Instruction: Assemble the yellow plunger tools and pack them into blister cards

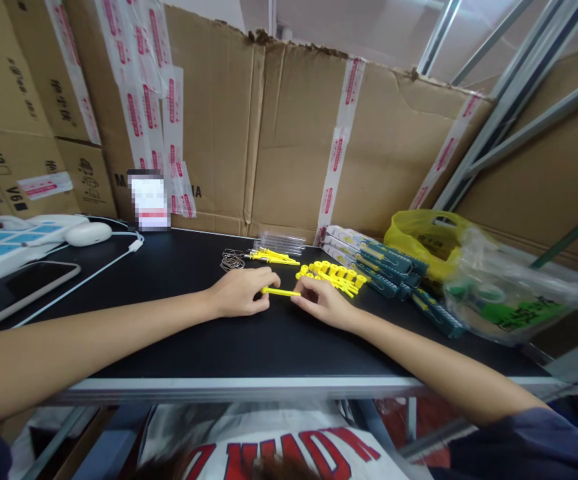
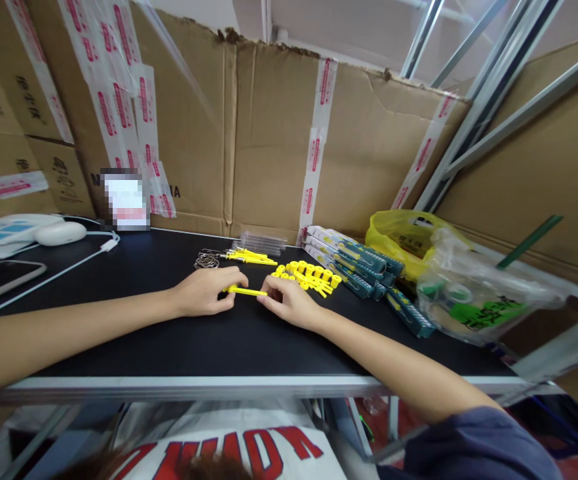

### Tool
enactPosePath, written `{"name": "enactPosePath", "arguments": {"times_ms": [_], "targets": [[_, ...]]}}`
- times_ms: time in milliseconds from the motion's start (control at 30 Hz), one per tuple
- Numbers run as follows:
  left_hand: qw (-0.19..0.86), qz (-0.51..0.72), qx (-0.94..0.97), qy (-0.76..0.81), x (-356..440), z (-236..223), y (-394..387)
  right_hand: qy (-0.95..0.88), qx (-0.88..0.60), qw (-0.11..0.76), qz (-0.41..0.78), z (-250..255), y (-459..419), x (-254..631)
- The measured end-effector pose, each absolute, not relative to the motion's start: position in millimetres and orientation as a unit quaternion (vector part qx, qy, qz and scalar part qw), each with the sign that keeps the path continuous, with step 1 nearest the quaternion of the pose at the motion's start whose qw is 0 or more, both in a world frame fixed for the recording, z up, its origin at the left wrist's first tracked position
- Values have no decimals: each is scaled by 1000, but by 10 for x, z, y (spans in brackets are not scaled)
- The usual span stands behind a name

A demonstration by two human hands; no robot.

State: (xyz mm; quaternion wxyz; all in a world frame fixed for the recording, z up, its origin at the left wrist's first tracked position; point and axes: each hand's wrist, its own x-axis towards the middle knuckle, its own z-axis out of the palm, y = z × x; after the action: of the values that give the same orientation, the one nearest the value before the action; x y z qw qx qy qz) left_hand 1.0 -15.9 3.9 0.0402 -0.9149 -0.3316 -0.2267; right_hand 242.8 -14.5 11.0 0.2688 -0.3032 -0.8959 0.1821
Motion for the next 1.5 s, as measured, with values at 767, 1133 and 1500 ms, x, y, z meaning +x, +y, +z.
{"name": "enactPosePath", "arguments": {"times_ms": [767,1133,1500], "targets": [[8,-237,-918,-318,-53,33,-2,-888,-324,256,203,111,-115,2451],[4,-361,-814,-455,-459,246,270,-917,-328,203,104,187,84,2104],[9,-375,-809,-452,-433,234,262,-910,-377,173,-15,130,697,1114]]}}
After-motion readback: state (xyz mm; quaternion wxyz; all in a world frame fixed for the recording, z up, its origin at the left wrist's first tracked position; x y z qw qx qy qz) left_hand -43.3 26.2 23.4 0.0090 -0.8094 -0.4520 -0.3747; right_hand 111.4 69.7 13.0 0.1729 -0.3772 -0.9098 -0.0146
